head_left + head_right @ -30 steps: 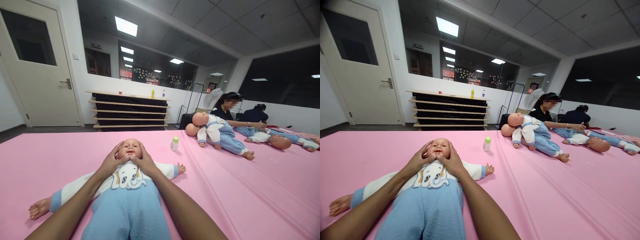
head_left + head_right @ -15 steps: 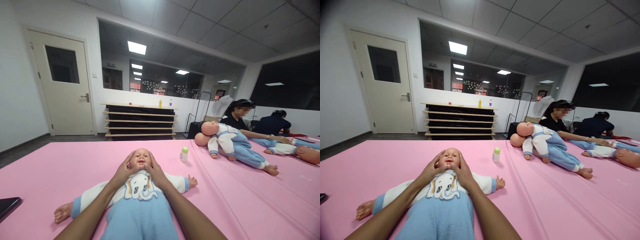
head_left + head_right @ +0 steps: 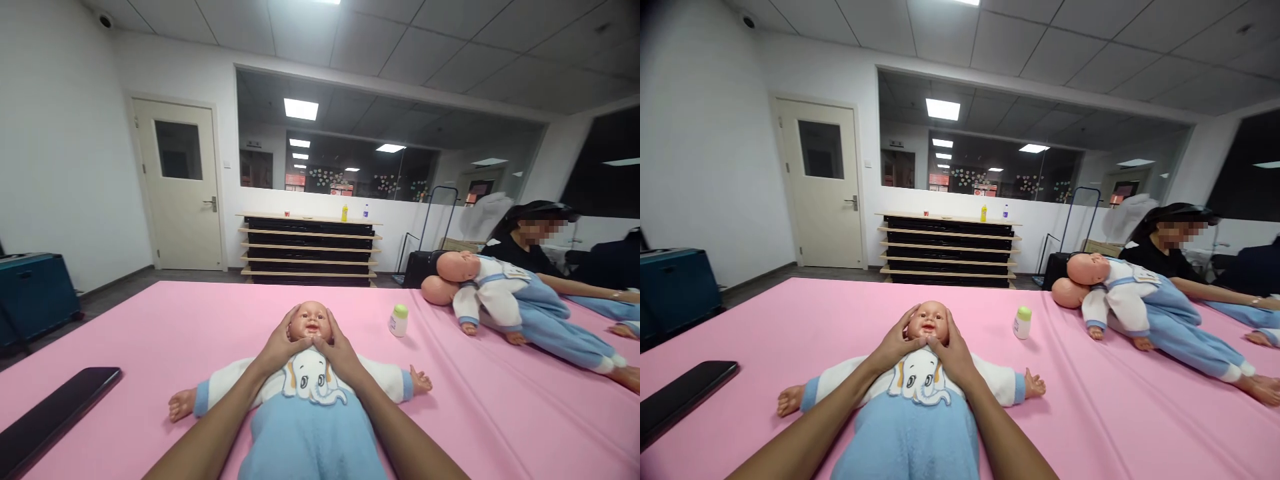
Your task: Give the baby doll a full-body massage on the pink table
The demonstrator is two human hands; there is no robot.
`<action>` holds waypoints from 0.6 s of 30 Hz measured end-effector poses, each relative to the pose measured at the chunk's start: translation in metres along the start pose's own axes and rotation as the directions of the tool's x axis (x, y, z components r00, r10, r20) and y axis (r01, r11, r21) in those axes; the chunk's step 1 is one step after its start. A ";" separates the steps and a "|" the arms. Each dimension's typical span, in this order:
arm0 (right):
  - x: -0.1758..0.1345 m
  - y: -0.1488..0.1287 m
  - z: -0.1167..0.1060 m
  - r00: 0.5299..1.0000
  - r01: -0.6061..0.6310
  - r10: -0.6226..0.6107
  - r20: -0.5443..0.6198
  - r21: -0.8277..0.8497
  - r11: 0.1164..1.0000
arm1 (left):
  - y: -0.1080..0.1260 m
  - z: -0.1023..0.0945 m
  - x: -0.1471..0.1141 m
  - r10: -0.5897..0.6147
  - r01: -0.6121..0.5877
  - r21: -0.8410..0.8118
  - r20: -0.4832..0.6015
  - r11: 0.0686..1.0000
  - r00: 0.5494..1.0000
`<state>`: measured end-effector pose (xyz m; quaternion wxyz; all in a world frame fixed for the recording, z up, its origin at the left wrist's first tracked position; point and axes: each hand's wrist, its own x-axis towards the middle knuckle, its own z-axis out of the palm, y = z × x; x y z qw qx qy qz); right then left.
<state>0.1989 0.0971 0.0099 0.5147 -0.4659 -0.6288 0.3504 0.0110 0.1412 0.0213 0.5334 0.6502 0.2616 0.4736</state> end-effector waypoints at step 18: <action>-0.002 -0.001 -0.001 1.000 -0.020 0.020 0.006 -0.019 1.000 | 0.000 -0.004 0.000 0.002 -0.001 -0.047 0.027 0.999 1.000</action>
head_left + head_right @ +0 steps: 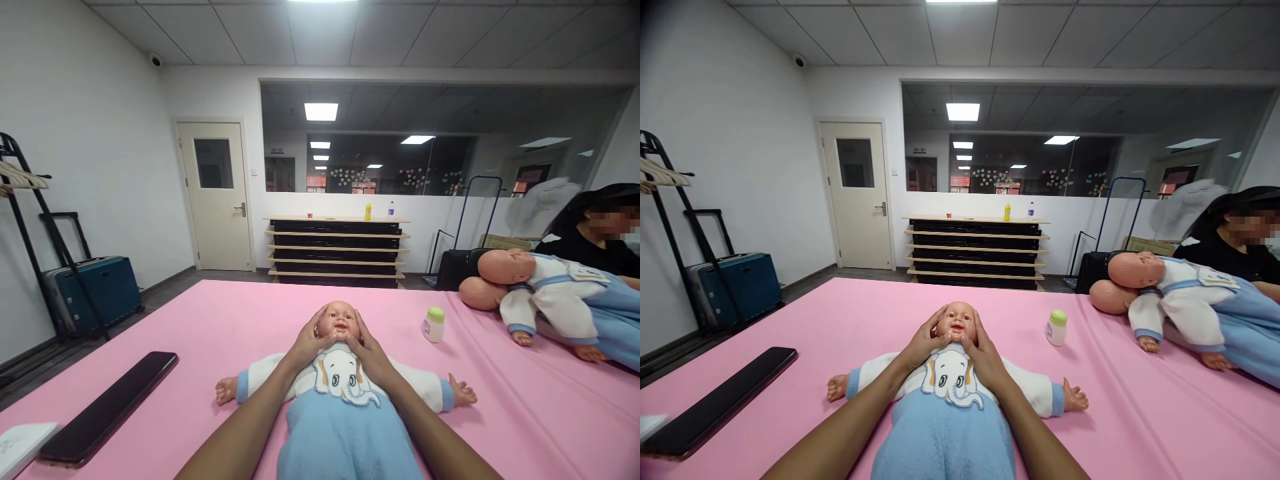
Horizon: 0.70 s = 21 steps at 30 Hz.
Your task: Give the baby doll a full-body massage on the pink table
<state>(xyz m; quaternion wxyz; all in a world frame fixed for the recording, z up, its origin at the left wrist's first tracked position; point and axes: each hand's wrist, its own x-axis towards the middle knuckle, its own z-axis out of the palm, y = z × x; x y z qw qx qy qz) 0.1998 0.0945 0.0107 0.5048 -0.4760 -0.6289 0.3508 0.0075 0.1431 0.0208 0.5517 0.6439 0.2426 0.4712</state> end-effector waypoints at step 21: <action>0.002 0.001 0.000 1.000 -0.018 0.018 0.000 -0.054 0.998 | -0.002 0.003 -0.003 0.033 -0.027 0.092 -0.061 0.995 0.998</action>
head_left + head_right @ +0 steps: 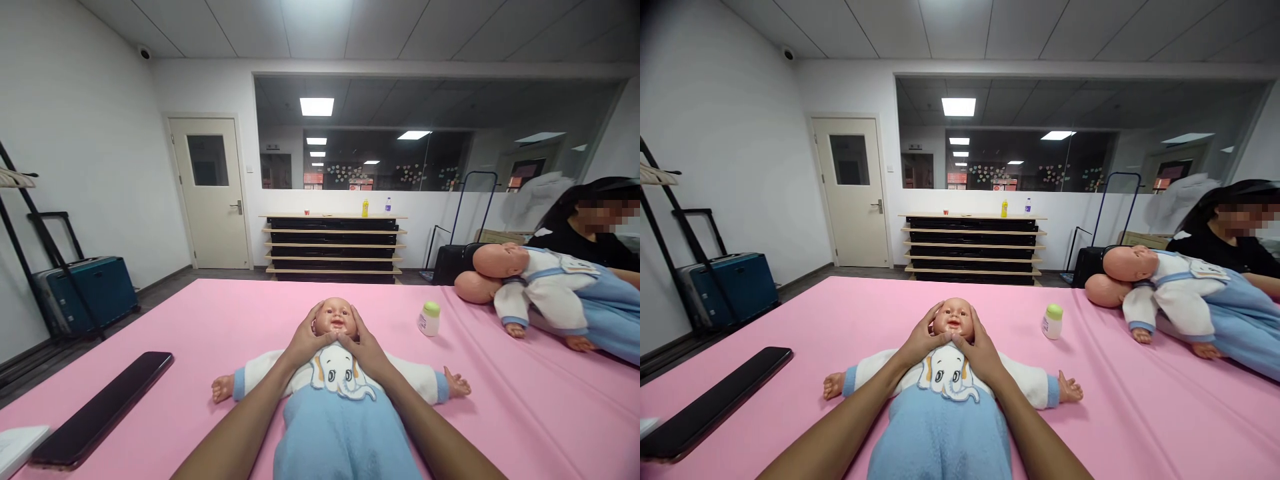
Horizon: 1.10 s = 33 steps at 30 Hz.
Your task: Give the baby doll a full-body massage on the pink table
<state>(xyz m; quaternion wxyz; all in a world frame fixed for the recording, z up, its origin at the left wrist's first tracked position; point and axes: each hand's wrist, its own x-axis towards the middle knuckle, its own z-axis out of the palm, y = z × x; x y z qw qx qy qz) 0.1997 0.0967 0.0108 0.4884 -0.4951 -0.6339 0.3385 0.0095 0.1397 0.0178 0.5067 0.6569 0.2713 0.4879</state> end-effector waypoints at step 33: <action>-0.001 -0.002 -0.001 1.000 0.005 -0.005 0.004 -0.003 1.000 | 0.002 -0.003 0.004 -0.030 0.031 -0.068 0.019 0.997 0.999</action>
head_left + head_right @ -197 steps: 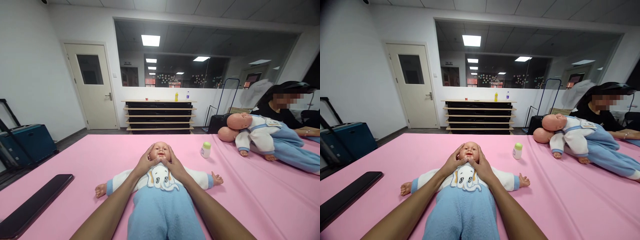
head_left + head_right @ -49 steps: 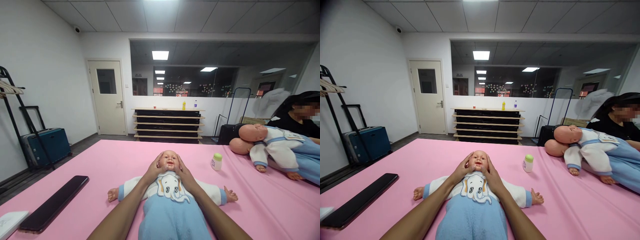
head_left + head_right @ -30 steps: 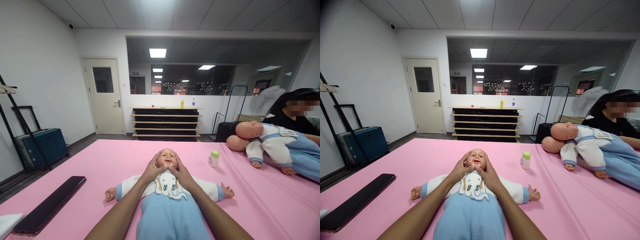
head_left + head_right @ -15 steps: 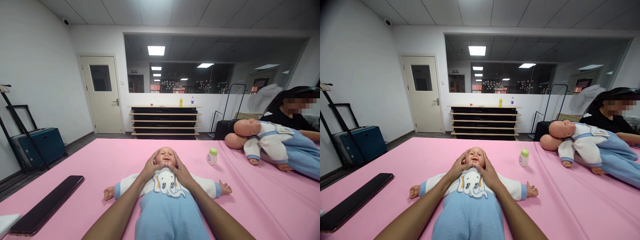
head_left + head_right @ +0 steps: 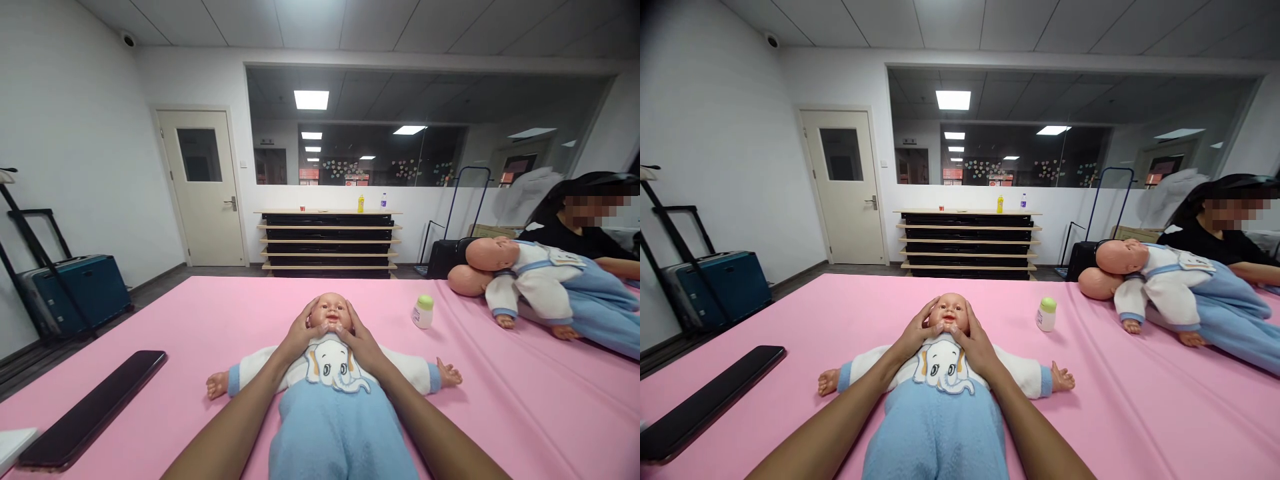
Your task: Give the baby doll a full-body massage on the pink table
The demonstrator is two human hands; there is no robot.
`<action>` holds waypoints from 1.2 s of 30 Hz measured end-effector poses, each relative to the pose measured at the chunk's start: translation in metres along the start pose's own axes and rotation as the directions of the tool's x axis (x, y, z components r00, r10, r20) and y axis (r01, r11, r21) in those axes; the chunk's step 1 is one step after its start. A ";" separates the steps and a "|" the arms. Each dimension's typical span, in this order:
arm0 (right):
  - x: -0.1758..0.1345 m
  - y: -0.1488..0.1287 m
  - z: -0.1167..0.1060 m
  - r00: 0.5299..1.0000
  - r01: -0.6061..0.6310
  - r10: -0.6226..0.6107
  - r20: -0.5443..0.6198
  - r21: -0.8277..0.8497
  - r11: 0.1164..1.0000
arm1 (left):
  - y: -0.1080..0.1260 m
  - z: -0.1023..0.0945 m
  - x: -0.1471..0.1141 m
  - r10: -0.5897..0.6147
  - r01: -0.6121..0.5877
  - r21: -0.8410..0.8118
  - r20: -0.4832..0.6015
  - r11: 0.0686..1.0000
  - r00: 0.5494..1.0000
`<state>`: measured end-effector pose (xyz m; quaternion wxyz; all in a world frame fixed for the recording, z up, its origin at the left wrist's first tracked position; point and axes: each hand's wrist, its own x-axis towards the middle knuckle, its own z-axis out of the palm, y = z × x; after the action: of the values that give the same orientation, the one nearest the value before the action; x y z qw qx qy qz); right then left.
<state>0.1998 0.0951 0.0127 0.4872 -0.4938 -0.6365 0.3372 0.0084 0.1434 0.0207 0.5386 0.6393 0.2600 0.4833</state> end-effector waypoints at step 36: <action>-0.001 -0.001 -0.001 1.000 0.013 -0.013 -0.021 0.024 1.000 | -0.001 0.001 -0.001 0.014 -0.014 0.016 -0.007 1.000 1.000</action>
<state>0.2005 0.0939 0.0133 0.5020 -0.4873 -0.6303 0.3365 0.0091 0.1429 0.0196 0.5290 0.6439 0.2612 0.4872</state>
